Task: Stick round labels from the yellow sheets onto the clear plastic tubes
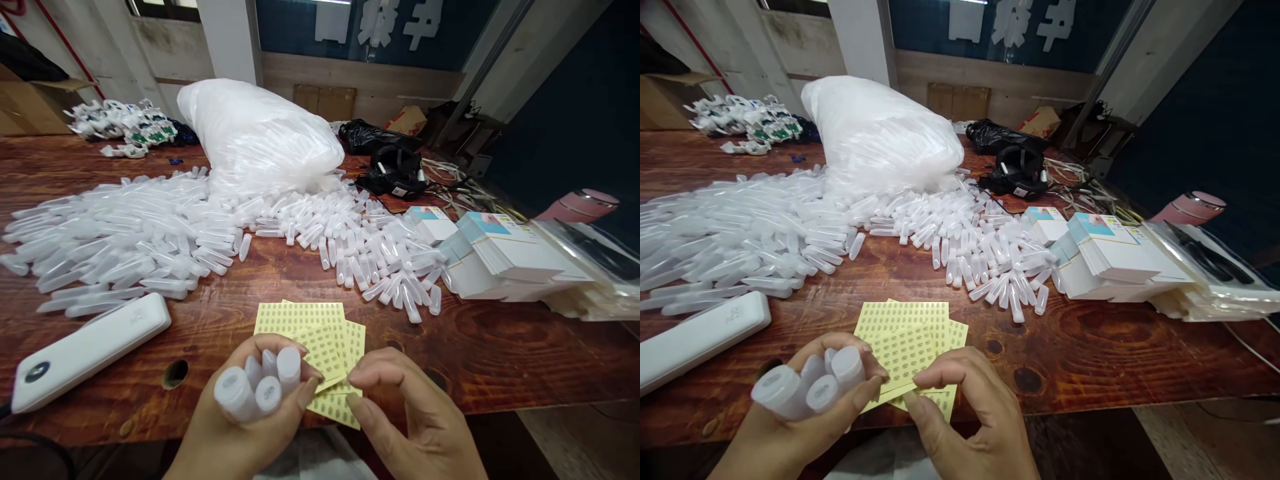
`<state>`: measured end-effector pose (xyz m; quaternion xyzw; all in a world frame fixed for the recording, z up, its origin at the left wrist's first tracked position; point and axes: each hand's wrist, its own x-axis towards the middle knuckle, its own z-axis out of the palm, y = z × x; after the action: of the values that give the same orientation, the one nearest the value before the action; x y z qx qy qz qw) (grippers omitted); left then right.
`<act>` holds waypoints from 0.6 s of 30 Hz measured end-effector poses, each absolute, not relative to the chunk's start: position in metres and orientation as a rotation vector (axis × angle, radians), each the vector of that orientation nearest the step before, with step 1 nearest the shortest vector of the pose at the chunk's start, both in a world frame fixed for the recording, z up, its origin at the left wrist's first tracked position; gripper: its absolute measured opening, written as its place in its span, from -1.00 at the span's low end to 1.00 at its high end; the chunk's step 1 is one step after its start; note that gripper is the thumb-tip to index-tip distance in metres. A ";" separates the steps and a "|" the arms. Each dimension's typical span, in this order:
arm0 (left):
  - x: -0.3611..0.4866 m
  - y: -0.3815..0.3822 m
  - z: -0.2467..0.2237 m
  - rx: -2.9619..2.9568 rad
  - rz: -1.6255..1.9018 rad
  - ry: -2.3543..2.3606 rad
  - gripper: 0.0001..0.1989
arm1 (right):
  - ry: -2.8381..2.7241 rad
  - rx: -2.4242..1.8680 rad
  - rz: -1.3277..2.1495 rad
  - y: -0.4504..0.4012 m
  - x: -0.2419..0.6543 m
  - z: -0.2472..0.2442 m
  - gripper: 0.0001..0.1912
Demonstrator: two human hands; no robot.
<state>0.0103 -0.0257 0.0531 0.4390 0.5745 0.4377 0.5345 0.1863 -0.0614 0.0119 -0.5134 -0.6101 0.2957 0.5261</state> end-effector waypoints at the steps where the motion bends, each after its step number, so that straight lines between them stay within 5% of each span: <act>1: 0.011 -0.025 0.055 1.006 1.042 1.350 -0.75 | -1.508 -1.209 0.647 -0.059 0.185 0.014 -0.90; 13: 0.008 -0.031 0.043 0.924 0.981 1.305 -0.68 | -1.676 -1.221 0.442 -0.061 0.176 0.010 -0.85; 18: -0.004 -0.021 0.035 0.731 0.759 0.922 -0.68 | -1.897 -1.118 0.186 -0.050 0.199 0.032 -0.84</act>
<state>-0.0042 -0.0214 0.0354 0.3363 0.4242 0.3492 0.7649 0.1994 -0.0502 0.0315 -0.4520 -0.7671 0.0752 0.4491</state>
